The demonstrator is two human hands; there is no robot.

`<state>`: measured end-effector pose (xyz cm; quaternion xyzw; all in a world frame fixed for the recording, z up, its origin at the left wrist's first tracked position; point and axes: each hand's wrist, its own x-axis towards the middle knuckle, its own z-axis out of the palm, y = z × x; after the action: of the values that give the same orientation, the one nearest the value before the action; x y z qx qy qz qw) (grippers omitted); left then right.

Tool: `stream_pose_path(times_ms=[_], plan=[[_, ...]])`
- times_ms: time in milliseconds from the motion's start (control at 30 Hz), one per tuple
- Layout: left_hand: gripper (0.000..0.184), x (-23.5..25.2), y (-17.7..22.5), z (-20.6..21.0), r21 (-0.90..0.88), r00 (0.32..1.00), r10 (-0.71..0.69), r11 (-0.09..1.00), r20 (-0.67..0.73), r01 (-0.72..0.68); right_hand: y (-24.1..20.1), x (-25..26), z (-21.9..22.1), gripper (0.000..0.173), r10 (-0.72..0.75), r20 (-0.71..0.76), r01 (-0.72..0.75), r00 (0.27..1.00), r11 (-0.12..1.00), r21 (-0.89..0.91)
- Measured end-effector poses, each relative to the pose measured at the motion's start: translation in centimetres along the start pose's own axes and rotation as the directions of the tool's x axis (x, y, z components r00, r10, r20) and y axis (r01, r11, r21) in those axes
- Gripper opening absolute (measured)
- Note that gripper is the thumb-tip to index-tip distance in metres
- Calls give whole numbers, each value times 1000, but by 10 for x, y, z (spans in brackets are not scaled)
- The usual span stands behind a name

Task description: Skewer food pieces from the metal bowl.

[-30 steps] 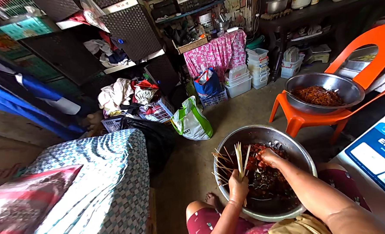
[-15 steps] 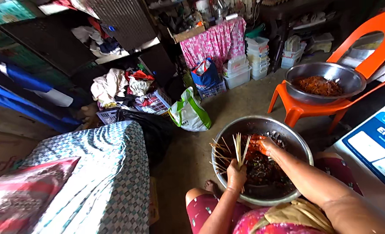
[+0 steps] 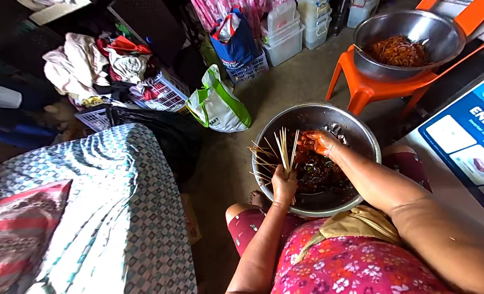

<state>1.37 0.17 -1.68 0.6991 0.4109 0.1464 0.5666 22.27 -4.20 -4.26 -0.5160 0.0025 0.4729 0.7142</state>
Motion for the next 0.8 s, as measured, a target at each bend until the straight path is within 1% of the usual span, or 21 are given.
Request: stream_pose_path(times_ms=[167, 300, 467, 533, 567, 600, 633, 667, 700, 733, 800], plan=[[16, 1, 2, 0, -8, 1000, 2, 1000, 0, -2, 5, 2, 0, 17, -19, 2, 19, 1000, 1000, -21], [15, 1, 3, -1, -7, 1000, 7, 1000, -2, -7, 0, -2, 4, 18, 1, 11, -1, 1000, 999, -47], [15, 1, 2, 0, -9, 1000, 21, 1000, -1, -21, -1, 1, 1, 18, 27, 14, -26, 1000, 999, -28], [15, 2, 2, 0, -9, 1000, 28, 1000, -9, -28, -4, 2, -1, 20, -5, -17, 4, 1000, 995, -104], [15, 2, 1, 0, -14, 999, 31, 999, -22, -31, -6, 3, -4, 24, -41, -56, 30, 998, 980, -195], [15, 2, 0, 0, -18, 999, 28, 999, -38, -29, -8, 6, -9, 28, -96, -113, 53, 989, 942, -332], [16, 1, 0, 0, -21, 998, 21, 1000, -57, -22, -10, 10, -15, 30, -175, -172, 66, 969, 862, -503], [17, 1, 1, 0, -24, 998, 9, 1000, -70, -10, -14, 14, -22, 28, -259, -210, 55, 943, 740, -670], [17, 1, 2, 0, -24, 997, 0, 1000, -79, -2, -19, 13, -25, 27, -315, -226, 13, 922, 609, -793], [17, 1, 2, 1, -25, 996, -3, 1000, -84, 1, -25, 8, -25, 27, -340, -224, -29, 913, 493, -870], [17, 2, 2, 1, -24, 996, -5, 1000, -85, 3, -28, 3, -23, 31, -330, -180, -84, 927, 286, -955]])
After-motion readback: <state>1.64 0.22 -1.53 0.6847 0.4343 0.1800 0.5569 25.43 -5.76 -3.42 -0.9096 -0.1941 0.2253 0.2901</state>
